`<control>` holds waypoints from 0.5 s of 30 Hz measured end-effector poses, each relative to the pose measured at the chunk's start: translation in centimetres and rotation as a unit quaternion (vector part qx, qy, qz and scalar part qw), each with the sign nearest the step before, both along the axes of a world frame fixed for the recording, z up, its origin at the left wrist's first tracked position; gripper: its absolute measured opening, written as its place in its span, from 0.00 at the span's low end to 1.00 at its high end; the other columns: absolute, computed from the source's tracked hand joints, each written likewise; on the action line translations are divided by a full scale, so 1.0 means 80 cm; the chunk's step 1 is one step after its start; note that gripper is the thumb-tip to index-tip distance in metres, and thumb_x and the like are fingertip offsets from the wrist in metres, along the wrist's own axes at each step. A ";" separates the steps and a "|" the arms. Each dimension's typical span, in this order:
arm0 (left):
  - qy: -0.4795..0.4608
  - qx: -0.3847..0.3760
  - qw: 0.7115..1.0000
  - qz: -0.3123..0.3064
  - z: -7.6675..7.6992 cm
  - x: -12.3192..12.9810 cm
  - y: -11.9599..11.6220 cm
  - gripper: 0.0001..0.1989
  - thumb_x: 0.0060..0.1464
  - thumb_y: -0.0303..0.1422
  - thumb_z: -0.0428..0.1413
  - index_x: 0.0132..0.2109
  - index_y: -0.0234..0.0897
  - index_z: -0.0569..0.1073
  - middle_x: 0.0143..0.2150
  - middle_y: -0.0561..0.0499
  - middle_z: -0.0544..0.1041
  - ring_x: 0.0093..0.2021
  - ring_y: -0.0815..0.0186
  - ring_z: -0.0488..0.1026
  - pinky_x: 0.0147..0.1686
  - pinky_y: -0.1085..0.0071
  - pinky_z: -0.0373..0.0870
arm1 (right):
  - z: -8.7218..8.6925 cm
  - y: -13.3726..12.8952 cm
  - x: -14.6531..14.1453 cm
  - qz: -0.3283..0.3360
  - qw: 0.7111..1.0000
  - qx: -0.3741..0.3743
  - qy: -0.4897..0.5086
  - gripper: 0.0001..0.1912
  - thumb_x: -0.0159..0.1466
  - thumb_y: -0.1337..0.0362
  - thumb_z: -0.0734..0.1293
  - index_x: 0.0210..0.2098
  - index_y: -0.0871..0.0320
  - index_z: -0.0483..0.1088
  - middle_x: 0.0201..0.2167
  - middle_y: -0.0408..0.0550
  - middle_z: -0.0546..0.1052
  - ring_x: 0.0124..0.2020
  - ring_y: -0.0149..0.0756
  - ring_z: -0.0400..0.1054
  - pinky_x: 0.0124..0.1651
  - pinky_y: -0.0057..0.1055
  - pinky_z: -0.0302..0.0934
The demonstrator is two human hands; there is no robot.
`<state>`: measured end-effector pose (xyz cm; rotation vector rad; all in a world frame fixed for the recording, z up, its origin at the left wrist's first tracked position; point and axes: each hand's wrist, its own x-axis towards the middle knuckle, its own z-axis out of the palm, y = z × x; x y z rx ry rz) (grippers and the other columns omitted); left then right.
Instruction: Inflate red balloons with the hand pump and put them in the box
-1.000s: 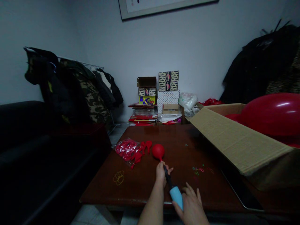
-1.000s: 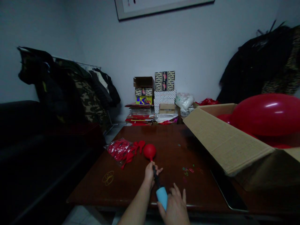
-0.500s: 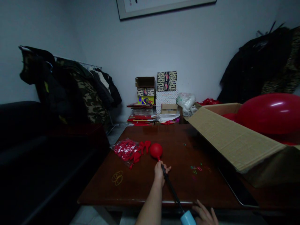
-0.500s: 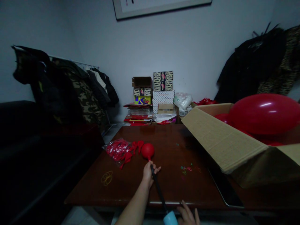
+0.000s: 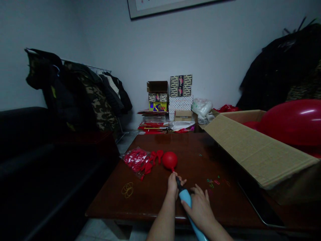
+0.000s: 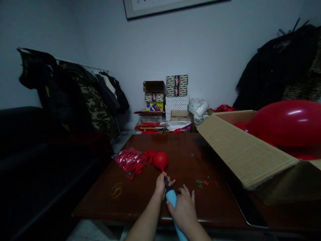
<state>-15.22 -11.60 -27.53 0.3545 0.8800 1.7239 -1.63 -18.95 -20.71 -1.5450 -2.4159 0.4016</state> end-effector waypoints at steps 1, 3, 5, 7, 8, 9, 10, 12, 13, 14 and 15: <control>0.003 0.000 1.000 -0.001 0.000 0.000 0.001 0.15 0.49 0.44 0.53 0.29 0.39 0.59 0.14 0.62 0.64 0.11 0.75 0.58 0.34 0.59 0.71 | 0.000 0.003 -0.003 0.000 1.000 0.003 0.001 0.24 0.58 0.51 0.57 0.42 0.61 0.72 0.51 0.55 0.69 0.61 0.51 0.49 0.61 0.54 0.34; 0.011 -0.002 1.000 -0.001 0.000 0.000 0.001 0.15 0.49 0.44 0.52 0.28 0.39 0.58 0.13 0.62 0.63 0.10 0.75 0.57 0.33 0.59 0.71 | -0.001 0.003 -0.006 0.000 1.000 0.003 -0.001 0.24 0.58 0.51 0.56 0.42 0.61 0.72 0.50 0.55 0.69 0.60 0.52 0.50 0.61 0.55 0.34; 0.020 -0.002 1.000 0.003 0.000 0.001 0.000 0.15 0.49 0.44 0.52 0.28 0.39 0.58 0.13 0.62 0.63 0.10 0.76 0.56 0.32 0.59 0.71 | -0.002 -0.003 -0.004 -0.003 1.000 0.002 -0.004 0.24 0.59 0.50 0.56 0.42 0.61 0.72 0.50 0.55 0.69 0.61 0.52 0.49 0.61 0.55 0.34; 0.028 -0.002 1.000 0.007 0.001 0.003 -0.002 0.15 0.50 0.45 0.51 0.28 0.39 0.58 0.13 0.62 0.63 0.09 0.76 0.55 0.32 0.60 0.71 | -0.003 -0.014 0.002 -0.004 1.000 -0.004 -0.011 0.24 0.59 0.51 0.56 0.42 0.61 0.72 0.51 0.55 0.69 0.61 0.51 0.49 0.61 0.55 0.33; 0.030 -0.001 1.000 0.008 0.002 0.004 -0.003 0.15 0.49 0.45 0.52 0.28 0.39 0.58 0.13 0.62 0.63 0.10 0.76 0.55 0.32 0.60 0.71 | -0.003 -0.019 0.007 -0.004 1.000 -0.006 -0.014 0.24 0.60 0.51 0.56 0.42 0.61 0.72 0.51 0.55 0.69 0.61 0.51 0.49 0.62 0.54 0.33; 0.031 0.000 0.999 0.008 0.003 0.005 -0.004 0.16 0.49 0.45 0.52 0.28 0.39 0.58 0.13 0.62 0.63 0.10 0.76 0.55 0.32 0.60 0.71 | -0.004 -0.024 0.012 -0.001 1.000 -0.010 -0.018 0.24 0.60 0.50 0.55 0.42 0.61 0.72 0.51 0.55 0.69 0.61 0.50 0.49 0.62 0.54 0.33; 0.031 0.000 0.999 0.007 0.003 0.005 -0.005 0.16 0.49 0.46 0.52 0.28 0.39 0.58 0.13 0.62 0.63 0.10 0.76 0.56 0.33 0.60 0.71 | -0.006 -0.029 0.019 0.003 1.000 -0.015 -0.024 0.25 0.60 0.50 0.55 0.42 0.60 0.72 0.51 0.55 0.69 0.61 0.51 0.49 0.62 0.55 0.32; 0.030 -0.002 1.000 0.004 0.005 0.005 -0.006 0.18 0.48 0.48 0.52 0.28 0.39 0.59 0.14 0.62 0.64 0.10 0.76 0.56 0.33 0.59 0.71 | -0.013 -0.038 0.034 0.018 0.999 -0.034 -0.036 0.27 0.60 0.48 0.54 0.43 0.60 0.71 0.52 0.55 0.68 0.62 0.52 0.48 0.61 0.56 0.32; 0.028 -0.004 1.000 0.003 0.006 0.005 -0.006 0.18 0.47 0.49 0.53 0.28 0.39 0.59 0.14 0.62 0.63 0.10 0.76 0.56 0.33 0.59 0.71 | -0.020 -0.042 0.043 0.029 0.997 -0.049 -0.043 0.27 0.59 0.46 0.55 0.44 0.59 0.71 0.53 0.56 0.68 0.62 0.53 0.48 0.61 0.57 0.32; 0.027 -0.007 1.000 0.003 0.006 0.005 -0.006 0.19 0.47 0.50 0.53 0.28 0.39 0.58 0.14 0.62 0.63 0.10 0.76 0.56 0.33 0.59 0.71 | -0.028 -0.047 0.053 0.038 0.996 -0.062 -0.048 0.28 0.58 0.45 0.56 0.44 0.59 0.72 0.53 0.55 0.68 0.62 0.54 0.48 0.61 0.58 0.33; 0.027 -0.008 1.000 0.004 0.007 0.005 -0.006 0.20 0.46 0.50 0.53 0.28 0.39 0.58 0.14 0.62 0.63 0.10 0.76 0.56 0.33 0.59 0.71 | -0.037 -0.052 0.062 0.041 0.995 -0.071 -0.052 0.26 0.58 0.46 0.57 0.43 0.57 0.72 0.53 0.54 0.68 0.61 0.54 0.48 0.60 0.59 0.34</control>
